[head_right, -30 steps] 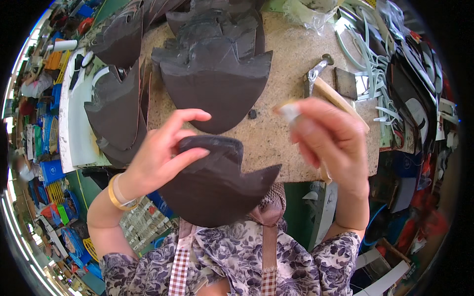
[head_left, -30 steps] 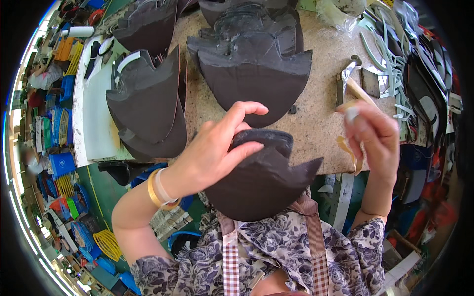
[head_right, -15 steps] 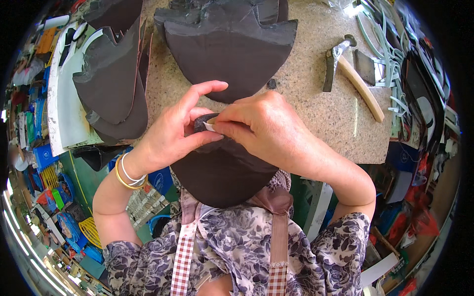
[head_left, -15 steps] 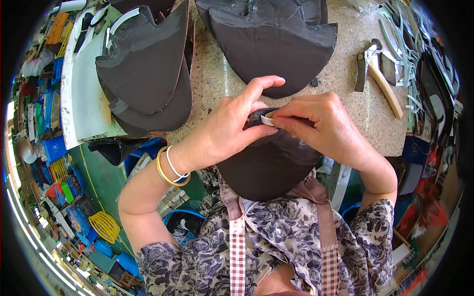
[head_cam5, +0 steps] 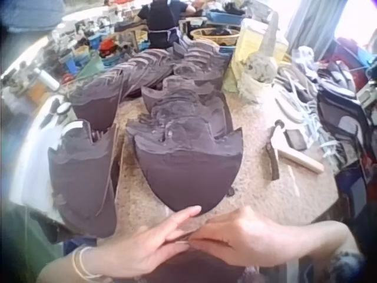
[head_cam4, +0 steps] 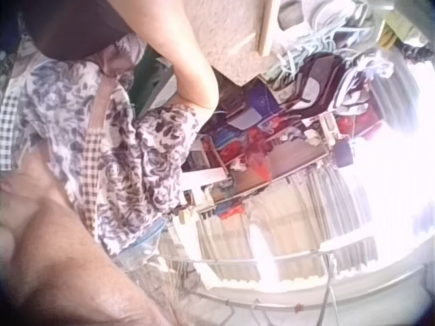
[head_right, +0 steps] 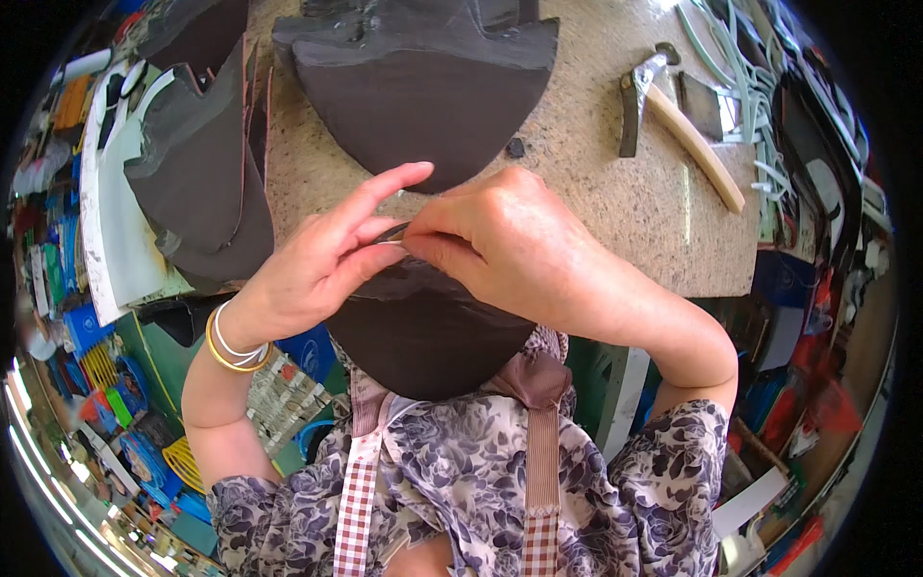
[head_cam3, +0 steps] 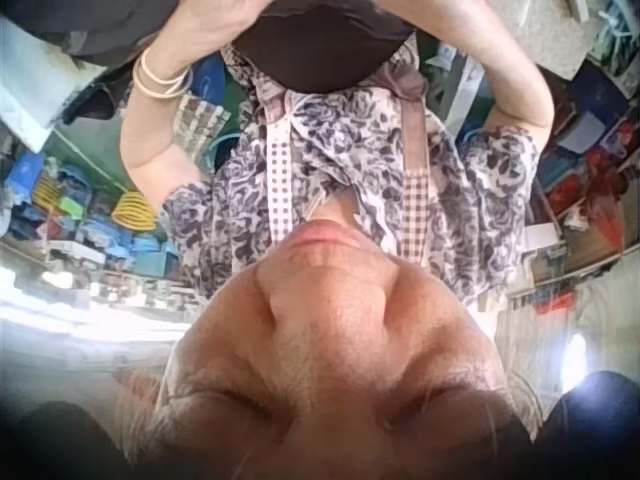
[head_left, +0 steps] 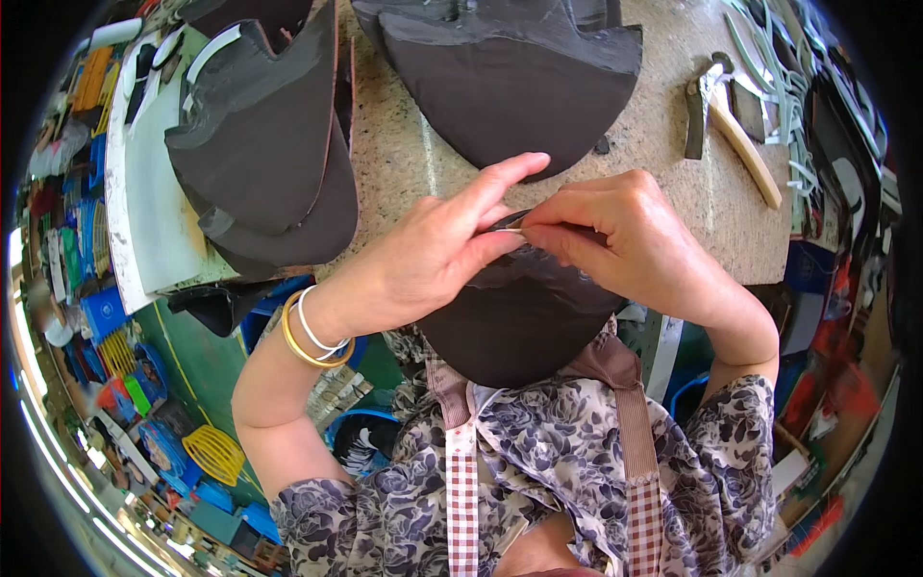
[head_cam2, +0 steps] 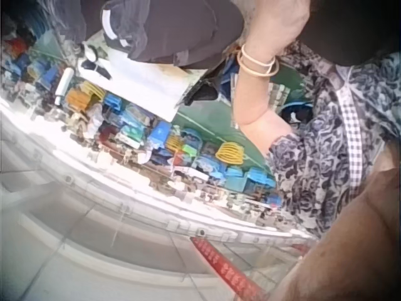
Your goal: Hammering shoe upper components and applying adhesive tape to edges.
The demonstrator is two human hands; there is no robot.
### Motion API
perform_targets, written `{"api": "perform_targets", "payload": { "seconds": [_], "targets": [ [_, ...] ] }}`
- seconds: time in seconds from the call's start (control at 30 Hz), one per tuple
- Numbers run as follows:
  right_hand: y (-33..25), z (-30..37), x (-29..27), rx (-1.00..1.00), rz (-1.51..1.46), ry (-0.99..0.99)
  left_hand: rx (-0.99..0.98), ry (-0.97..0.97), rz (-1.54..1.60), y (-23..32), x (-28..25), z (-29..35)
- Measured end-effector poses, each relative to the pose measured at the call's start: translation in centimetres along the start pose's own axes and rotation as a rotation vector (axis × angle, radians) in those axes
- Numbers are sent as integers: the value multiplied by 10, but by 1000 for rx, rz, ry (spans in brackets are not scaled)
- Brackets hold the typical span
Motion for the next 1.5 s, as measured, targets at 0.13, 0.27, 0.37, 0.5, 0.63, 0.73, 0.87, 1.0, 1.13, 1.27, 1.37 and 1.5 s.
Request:
{"api": "perform_targets", "payload": {
  "seconds": [0.13,0.27,0.37,0.5,0.63,0.73,0.87,1.0,1.13,1.27,1.37,1.5],
  "targets": [
    [10,23,-7,392,-236,-121,-221,-69,76,-7,-7,9],
    [16,58,-17,315,-167,23,-6,16,-286,3,-4,8],
    [20,75,-25,353,-157,111,-50,-4,-267,1,-5,3],
    [27,100,-38,435,-144,157,79,77,-377,7,-3,0],
    [33,119,-37,459,-102,240,210,208,-521,14,-4,-11],
    [36,143,-41,494,-64,288,-164,199,-212,7,1,-9],
    [37,154,-36,539,-72,307,48,197,-264,12,8,-20],
    [35,166,-35,612,-72,271,-22,213,-208,6,9,-21],
    [24,121,-24,307,-210,230,69,351,-235,15,13,-10],
    [10,53,2,165,-136,219,155,437,-324,32,17,1],
    [5,39,5,162,-65,260,211,515,-438,37,15,12],
    [6,44,-17,196,-141,322,339,726,-772,69,-24,48]
  ]
}}
Point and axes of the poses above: each hand's wrist, its own z-axis away from the middle knuckle, its own x-axis out of the palm, y = z × x, the point moved 5 cm from there along -z, towards the middle knuckle, and after that the axes turned 8 degrees about -x, right-handed, at the moved point
